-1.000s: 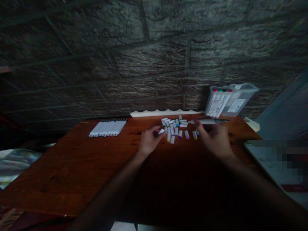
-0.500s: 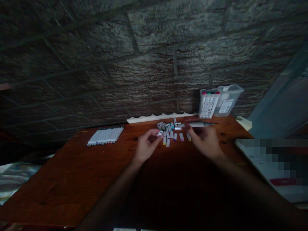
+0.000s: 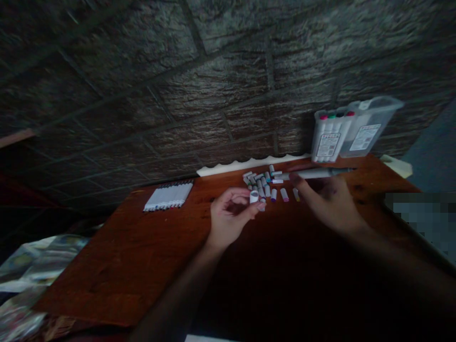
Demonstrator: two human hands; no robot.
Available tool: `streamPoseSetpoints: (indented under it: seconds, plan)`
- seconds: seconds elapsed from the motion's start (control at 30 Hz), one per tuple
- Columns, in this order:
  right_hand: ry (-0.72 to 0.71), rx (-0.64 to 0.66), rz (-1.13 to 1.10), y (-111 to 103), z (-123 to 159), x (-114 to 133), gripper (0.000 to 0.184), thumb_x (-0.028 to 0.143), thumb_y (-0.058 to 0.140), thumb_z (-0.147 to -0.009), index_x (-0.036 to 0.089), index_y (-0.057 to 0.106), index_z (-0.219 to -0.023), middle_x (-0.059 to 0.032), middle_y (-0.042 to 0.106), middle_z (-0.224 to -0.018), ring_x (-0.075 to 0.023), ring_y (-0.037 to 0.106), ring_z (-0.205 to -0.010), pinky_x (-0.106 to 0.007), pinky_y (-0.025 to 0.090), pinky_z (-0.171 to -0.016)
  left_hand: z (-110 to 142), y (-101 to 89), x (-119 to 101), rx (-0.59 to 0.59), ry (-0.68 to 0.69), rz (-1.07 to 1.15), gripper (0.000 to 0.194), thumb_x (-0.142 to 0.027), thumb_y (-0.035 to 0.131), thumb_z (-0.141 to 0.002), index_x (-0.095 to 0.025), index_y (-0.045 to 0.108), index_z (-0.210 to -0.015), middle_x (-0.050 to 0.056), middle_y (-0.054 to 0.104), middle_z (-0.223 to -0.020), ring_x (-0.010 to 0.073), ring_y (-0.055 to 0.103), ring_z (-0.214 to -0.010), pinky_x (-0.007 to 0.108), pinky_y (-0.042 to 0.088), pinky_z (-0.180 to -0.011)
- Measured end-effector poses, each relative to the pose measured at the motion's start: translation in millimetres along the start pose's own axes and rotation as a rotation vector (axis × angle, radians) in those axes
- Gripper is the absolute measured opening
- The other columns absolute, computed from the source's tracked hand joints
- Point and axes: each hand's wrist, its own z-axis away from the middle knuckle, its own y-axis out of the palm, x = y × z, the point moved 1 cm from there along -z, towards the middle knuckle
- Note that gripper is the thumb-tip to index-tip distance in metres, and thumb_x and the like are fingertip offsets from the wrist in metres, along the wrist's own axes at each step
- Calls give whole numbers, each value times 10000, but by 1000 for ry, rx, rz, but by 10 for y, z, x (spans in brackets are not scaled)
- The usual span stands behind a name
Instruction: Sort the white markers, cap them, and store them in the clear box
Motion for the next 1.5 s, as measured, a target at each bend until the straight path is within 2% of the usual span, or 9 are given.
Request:
streamPoseSetpoints:
  seconds: [0.17,0.4,0.8,1.23,1.5]
  plan:
    - [-18,-22,18,5,-1,-13,228,384,612,-877,198,723,-951,-52,748,-861,-191,696,-744,-291,559,-640,15,7,-47,-43,78,-91,326,-367,816,-688,-180,598,-843,-9,684,-639,87,602,-494,209,513,-491]
    - [-6,-9,34,12,-1,-44,230,387,610,-876,200,724,-943,-39,738,-779,-189,690,-693,-285,546,-603,20,4,-77,-51,141,-101,289,-297,831,-671,-177,614,-820,-24,662,-622,81,595,-522,200,507,-526]
    - [16,-5,43,11,7,-56,212,365,615,-878,190,725,-927,-40,742,-808,-182,693,-709,-279,540,-632,22,-19,-45,-86,116,-115,300,-313,830,-670,-172,621,-832,-28,639,-609,74,574,-477,188,487,-468]
    - [15,6,79,9,12,-72,235,389,609,-878,191,720,-938,-50,747,-838,-190,691,-706,-287,541,-612,-1,-39,-28,-82,191,-74,278,-226,831,-669,-172,615,-837,-34,659,-617,63,568,-457,175,478,-454]
    - [8,-6,56,12,8,-78,225,379,607,-879,195,711,-953,-60,750,-908,-209,705,-811,-317,561,-713,-15,-45,-43,-91,186,-81,267,-192,828,-668,-167,616,-829,-46,650,-593,54,560,-454,160,464,-466]
